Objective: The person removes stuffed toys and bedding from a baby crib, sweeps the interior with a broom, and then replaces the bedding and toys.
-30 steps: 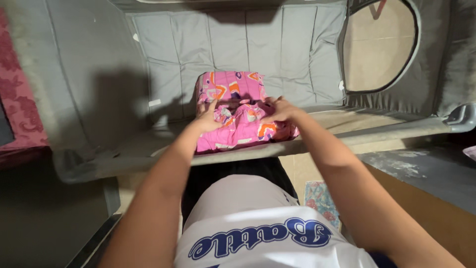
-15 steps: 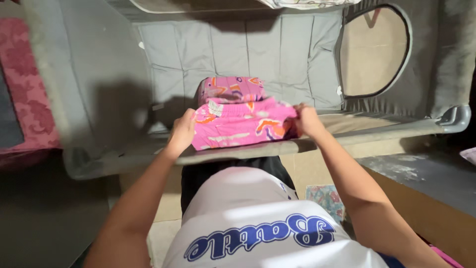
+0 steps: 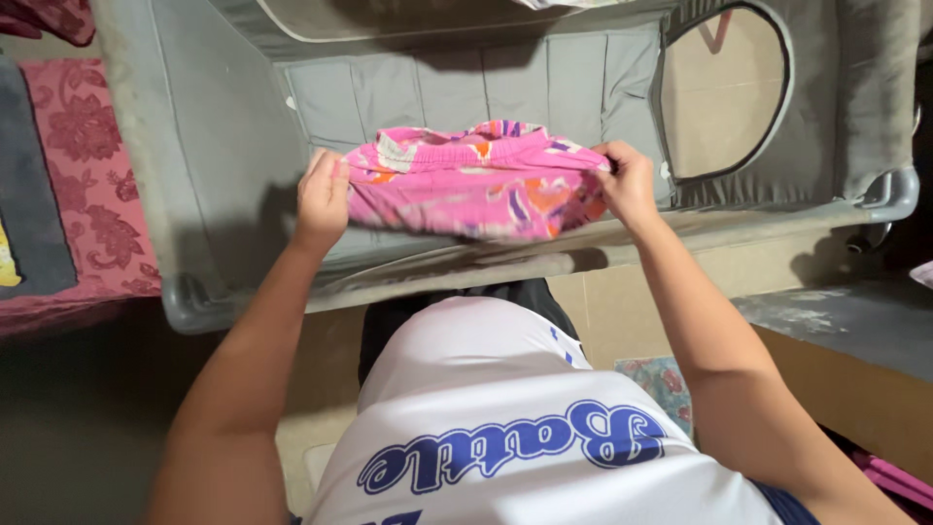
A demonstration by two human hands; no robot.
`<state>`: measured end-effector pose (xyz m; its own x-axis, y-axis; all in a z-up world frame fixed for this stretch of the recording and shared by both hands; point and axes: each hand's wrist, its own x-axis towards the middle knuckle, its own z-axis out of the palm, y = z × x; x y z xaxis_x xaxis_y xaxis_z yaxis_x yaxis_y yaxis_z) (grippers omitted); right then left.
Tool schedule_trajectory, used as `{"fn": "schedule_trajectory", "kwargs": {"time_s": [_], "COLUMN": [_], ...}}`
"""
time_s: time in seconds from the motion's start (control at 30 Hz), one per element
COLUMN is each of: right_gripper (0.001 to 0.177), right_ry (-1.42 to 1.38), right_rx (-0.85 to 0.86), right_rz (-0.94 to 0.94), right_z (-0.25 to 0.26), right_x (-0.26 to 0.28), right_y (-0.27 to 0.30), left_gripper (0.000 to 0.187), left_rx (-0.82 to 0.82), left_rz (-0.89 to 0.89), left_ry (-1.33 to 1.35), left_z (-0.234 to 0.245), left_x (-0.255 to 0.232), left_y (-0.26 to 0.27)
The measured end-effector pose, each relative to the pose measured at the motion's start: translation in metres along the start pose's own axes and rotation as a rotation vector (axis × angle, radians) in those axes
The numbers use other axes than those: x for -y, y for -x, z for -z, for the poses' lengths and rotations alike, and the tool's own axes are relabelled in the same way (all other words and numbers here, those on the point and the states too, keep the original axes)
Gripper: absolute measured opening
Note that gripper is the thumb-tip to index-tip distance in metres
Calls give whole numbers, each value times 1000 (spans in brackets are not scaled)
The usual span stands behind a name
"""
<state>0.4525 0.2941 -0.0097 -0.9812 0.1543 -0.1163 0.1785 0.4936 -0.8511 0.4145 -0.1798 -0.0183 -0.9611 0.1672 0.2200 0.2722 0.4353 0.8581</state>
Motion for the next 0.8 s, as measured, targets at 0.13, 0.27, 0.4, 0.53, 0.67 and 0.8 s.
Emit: {"fn": "schedule_trajectory", "kwargs": {"time_s": [0.13,0.27,0.4,0.53,0.67,0.8], "right_gripper": [14,12,18,14,20,30], "right_ry": [-198,-243,-258,-271,-344,98], "right_rx": [-49,-38,-119,-96,32,113], "right_rz": [16,203,211,108,-30,193], "right_z": [-11,9,15,3,-10,-12], "right_x": [-45,-53,-42,-62,-84,-96], "right_y": [-12,-60,-93,-63,-18,4], "left_gripper": [20,22,24,23,25,14], "left_rx": [-9,20,-17,34,163,475], "left_rz": [101,21,150,87,-370,-290], "left_ry": [201,64,178,27,-306,-448], "left_z": [-10,-19,-31,-47,-52,-52], "left_x": [12,25,28,50,89,100], "left_y": [-6,-67,-124,-96,-33,5]}}
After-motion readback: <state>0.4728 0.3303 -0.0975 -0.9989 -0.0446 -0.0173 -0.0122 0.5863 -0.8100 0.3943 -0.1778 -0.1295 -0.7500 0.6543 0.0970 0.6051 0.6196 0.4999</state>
